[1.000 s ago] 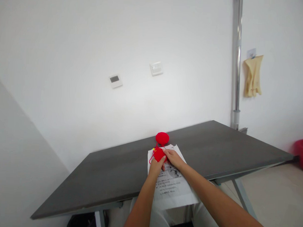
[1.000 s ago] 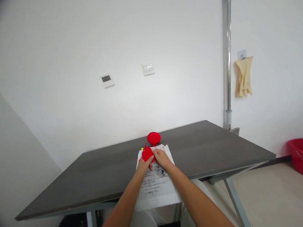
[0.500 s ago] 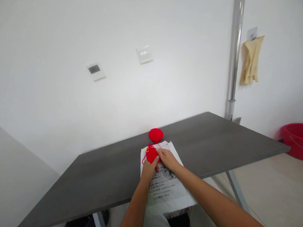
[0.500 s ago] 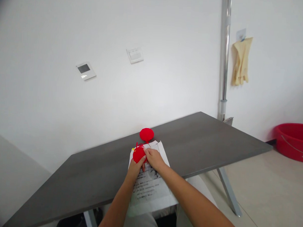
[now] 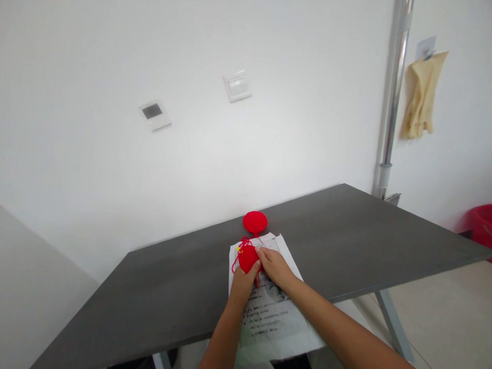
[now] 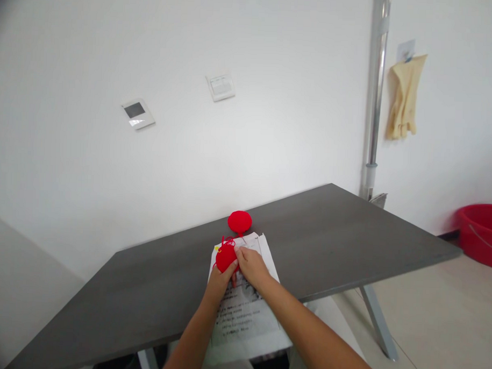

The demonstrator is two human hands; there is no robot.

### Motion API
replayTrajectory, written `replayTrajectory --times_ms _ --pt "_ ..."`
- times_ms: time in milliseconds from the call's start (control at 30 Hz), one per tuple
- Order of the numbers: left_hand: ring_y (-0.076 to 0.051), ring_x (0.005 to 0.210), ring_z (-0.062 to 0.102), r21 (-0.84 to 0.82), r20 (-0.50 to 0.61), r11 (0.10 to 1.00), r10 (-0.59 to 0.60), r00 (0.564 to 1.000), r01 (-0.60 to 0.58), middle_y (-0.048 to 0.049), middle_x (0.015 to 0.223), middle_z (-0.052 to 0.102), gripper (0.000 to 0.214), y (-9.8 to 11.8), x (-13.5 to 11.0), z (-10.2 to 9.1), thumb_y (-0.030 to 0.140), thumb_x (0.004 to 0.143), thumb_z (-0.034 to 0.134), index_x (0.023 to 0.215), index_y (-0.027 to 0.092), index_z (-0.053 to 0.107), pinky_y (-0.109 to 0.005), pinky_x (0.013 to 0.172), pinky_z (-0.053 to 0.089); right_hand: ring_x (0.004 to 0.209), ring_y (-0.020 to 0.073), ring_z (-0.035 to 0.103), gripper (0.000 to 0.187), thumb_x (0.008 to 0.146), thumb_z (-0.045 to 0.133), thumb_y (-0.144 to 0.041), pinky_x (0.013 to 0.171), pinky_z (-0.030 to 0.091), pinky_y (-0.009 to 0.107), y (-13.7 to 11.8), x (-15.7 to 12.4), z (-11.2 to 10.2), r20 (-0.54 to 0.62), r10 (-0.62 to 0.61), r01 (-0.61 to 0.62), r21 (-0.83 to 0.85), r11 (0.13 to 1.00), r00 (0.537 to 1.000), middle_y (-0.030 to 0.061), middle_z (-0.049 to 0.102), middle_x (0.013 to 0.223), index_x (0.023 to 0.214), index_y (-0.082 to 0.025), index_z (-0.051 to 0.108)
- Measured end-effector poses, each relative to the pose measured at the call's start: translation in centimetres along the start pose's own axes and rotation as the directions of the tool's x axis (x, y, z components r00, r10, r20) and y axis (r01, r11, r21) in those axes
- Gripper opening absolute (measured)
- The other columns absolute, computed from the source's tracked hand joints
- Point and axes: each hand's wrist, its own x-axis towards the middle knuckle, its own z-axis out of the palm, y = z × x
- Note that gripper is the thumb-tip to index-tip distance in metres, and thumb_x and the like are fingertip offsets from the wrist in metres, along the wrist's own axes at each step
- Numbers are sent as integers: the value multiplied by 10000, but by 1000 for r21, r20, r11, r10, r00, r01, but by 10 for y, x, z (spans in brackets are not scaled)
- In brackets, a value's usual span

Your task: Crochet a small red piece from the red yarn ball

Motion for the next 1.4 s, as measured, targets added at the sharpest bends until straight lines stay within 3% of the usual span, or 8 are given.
replayTrajectory --times_ms 267,467,967,1167,1400 --pt "-159 496 520 23 26 999 36 999 -36 -30 414 492 514 -3 1 -1 568 769 453 382 229 436 -304 657 447 727 195 620 521 936 282 -510 731 440 282 -2 -3 -1 11 -35 35 33 999 999 71 679 685 705 -179 612" --pt "-152 455 490 -4 9 1000 26 1000 -26 -22 404 479 488 -4 2 1 551 761 473 401 223 434 -302 578 428 712 191 610 524 926 298 -522 723 441 284 -3 -3 -2 -5 -40 40 20 999 999 76 685 722 708 -170 619" --pt "-167 497 530 32 -5 998 47 999 -46 -22 421 500 528 -15 7 1 610 779 469 421 223 460 -306 626 436 738 188 622 492 940 319 -498 716 423 267 0 0 1 -39 -27 27 -16 1000 999 82 697 756 697 -189 614" --pt "-168 477 517 30 -32 999 25 999 -24 -25 404 498 556 -17 9 0 668 732 499 410 216 477 -308 604 435 762 178 623 429 965 312 -343 714 403 261 -7 -2 -3 -19 13 -15 -105 994 1000 97 707 811 731 -168 626" --pt "-163 492 527 30 -12 998 55 998 -55 -27 407 512 579 -13 9 -2 691 724 511 412 204 489 -294 630 437 843 202 648 422 968 298 -306 721 398 269 -14 -3 -8 -3 13 -14 -224 975 1000 123 724 925 816 -159 663"
